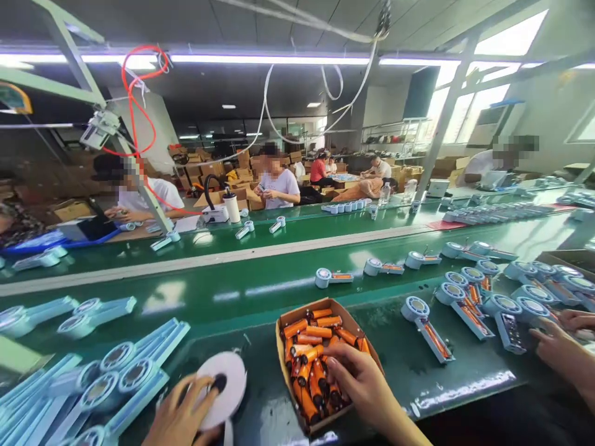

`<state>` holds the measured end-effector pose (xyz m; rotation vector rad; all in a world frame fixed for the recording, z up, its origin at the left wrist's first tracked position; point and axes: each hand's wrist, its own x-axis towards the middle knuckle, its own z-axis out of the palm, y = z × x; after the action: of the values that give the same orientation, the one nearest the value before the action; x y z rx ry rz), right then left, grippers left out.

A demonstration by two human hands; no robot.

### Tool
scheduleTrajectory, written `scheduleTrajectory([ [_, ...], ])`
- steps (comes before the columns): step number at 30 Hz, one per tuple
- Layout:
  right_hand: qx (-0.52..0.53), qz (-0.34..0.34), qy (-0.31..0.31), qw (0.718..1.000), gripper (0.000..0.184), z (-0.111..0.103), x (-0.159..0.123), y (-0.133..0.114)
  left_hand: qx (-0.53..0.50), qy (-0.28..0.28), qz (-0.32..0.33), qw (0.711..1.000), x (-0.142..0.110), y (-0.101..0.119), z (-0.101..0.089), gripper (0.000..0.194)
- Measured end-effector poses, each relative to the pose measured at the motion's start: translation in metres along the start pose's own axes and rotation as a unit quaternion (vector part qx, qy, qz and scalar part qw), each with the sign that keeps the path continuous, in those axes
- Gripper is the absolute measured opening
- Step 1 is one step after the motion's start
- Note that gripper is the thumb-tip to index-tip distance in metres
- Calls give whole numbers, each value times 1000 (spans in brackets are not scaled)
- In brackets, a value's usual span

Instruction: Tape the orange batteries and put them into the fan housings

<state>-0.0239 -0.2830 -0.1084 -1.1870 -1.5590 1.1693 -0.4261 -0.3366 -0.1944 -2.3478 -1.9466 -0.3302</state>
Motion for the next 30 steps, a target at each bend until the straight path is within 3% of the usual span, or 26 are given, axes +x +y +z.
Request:
scheduleTrajectory([
  [1, 3, 1, -29, 1000, 68, 11, 0, -10, -7, 66, 58, 996, 1, 12, -15, 45],
  [3, 25, 25, -103, 994, 76, 31, -6, -26, -22, 175, 107, 978, 4, 40, -47, 50],
  [5, 46, 59, -176, 981, 78, 53, -17, -33, -40, 205, 137, 968, 10, 64, -72, 44],
  [7, 46, 66, -246, 966, 56, 77, -33, -31, -71, 211, 137, 965, 15, 78, -83, 40],
  [11, 16, 29, -392, 919, 55, 115, -73, -4, -143, 183, 62, 971, 8, 68, -66, 51],
  [14, -67, 30, -434, 898, 38, 114, -87, 15, -187, 171, 1, 967, -6, 45, -47, 48],
  [17, -147, -29, -404, 903, 26, 79, -72, 8, -219, 234, -60, 945, -13, 31, -43, 42],
  [20, -209, -113, -248, 939, 28, 36, -26, -13, -236, 293, -87, 922, -9, 33, -50, 43],
  [22, -292, -154, -167, 929, 27, 17, 12, -22, -223, 308, -60, 923, -2, 44, -53, 44],
  [24, -369, -163, -168, 899, 30, 11, 47, -23, -191, 298, -14, 935, 6, 59, -52, 42],
  [27, -405, -136, -230, 874, 38, 18, 80, -13, -151, 269, 46, 950, 17, 84, -49, 37],
  [28, -386, -118, -237, 884, 38, 20, 85, -9, -146, 262, 58, 952, 20, 91, -48, 37],
  [30, -281, -74, -199, 936, 31, 20, 89, -4, -144, 251, 74, 954, 22, 102, -47, 37],
])
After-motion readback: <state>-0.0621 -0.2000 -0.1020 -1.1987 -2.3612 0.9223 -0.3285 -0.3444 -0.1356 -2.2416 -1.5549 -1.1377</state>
